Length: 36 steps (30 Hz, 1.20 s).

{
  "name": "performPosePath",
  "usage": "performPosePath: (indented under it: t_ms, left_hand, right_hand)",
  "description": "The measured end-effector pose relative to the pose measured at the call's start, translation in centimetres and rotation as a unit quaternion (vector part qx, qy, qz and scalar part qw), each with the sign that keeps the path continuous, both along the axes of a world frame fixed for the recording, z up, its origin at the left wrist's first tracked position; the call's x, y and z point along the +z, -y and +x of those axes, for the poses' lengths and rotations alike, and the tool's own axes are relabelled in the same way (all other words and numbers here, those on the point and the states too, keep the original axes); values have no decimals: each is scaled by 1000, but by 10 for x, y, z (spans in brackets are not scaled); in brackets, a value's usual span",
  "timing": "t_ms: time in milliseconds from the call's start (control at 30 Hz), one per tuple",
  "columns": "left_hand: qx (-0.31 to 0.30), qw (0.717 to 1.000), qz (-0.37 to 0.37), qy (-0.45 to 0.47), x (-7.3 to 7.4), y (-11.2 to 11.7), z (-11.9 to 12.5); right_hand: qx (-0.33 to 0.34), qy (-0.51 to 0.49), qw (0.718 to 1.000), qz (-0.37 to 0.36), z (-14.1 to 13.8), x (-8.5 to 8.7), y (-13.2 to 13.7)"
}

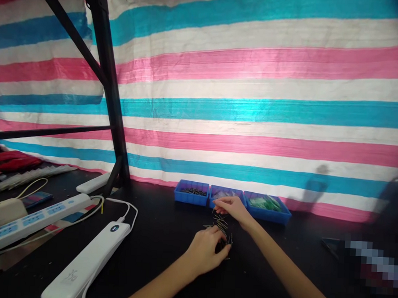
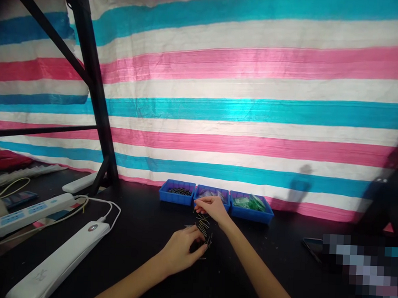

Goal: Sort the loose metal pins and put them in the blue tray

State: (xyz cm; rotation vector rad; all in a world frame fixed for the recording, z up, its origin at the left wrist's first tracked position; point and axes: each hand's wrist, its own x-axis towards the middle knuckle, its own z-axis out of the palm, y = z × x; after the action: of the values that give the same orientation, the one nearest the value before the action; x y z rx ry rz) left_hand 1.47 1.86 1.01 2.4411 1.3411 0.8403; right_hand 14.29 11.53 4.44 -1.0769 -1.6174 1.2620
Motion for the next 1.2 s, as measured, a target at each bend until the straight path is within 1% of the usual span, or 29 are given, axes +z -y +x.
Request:
performPosePath:
  t_ms: [100,167,200,267,333,400,467,500,567,600,633,700,733,767,833,967,1067,1200]
  left_hand:
    - [-38,999,16,-26,1,2,0]
    - [-53,997,22,-43,2,2,-1]
    - [-58,997,24,-51,2,2,-2]
    - [-61,996,27,-67,3,2,-4]
    - [-62,994,30,-80,3,2,-5]
    - [-57,994,35,-83,4,1,-5]
    - [-29,996,43,-78,6,-3,-7]
    - [-2,996,49,-73,7,-6,-10]
    - [80,992,67,-69,9,-15,-19]
    - [137,985,81,-72,9,-20,-26]
    - [200,972,93,-84,9,-26,-35]
    - [312,935,95,-139,7,-37,-53]
    - [355,916,90,-164,5,-42,-62]
    - [374,905,82,-187,3,-46,-69]
    - [382,897,53,-216,-1,-51,-81]
    - [346,908,29,-236,-2,-54,-88]
    - [336,911,29,-239,2,-53,-89]
    - [333,913,46,-231,4,-53,-90]
  right_hand:
    - [32,-65,997,-10,-3,5,1]
    - [70,-103,992,3,-3,11,3]
    - [87,-103,991,17,-2,14,5]
    - [103,-61,991,62,4,21,6]
    - [97,27,987,126,14,27,8]
    - [99,129,968,192,26,32,9]
    - [94,198,946,241,37,34,11]
    - [86,218,939,254,41,35,12]
    - [65,232,935,261,49,37,14]
    - [58,234,936,258,52,39,15]
    - [55,235,936,254,54,40,16]
    - [51,237,938,249,57,44,18]
    - [51,237,938,248,57,46,20]
    - [53,235,939,247,58,49,21]
    - [61,225,940,249,58,53,25]
    - [69,210,940,260,58,57,30]
    - [70,215,937,266,57,53,30]
    - [72,240,930,270,51,43,30]
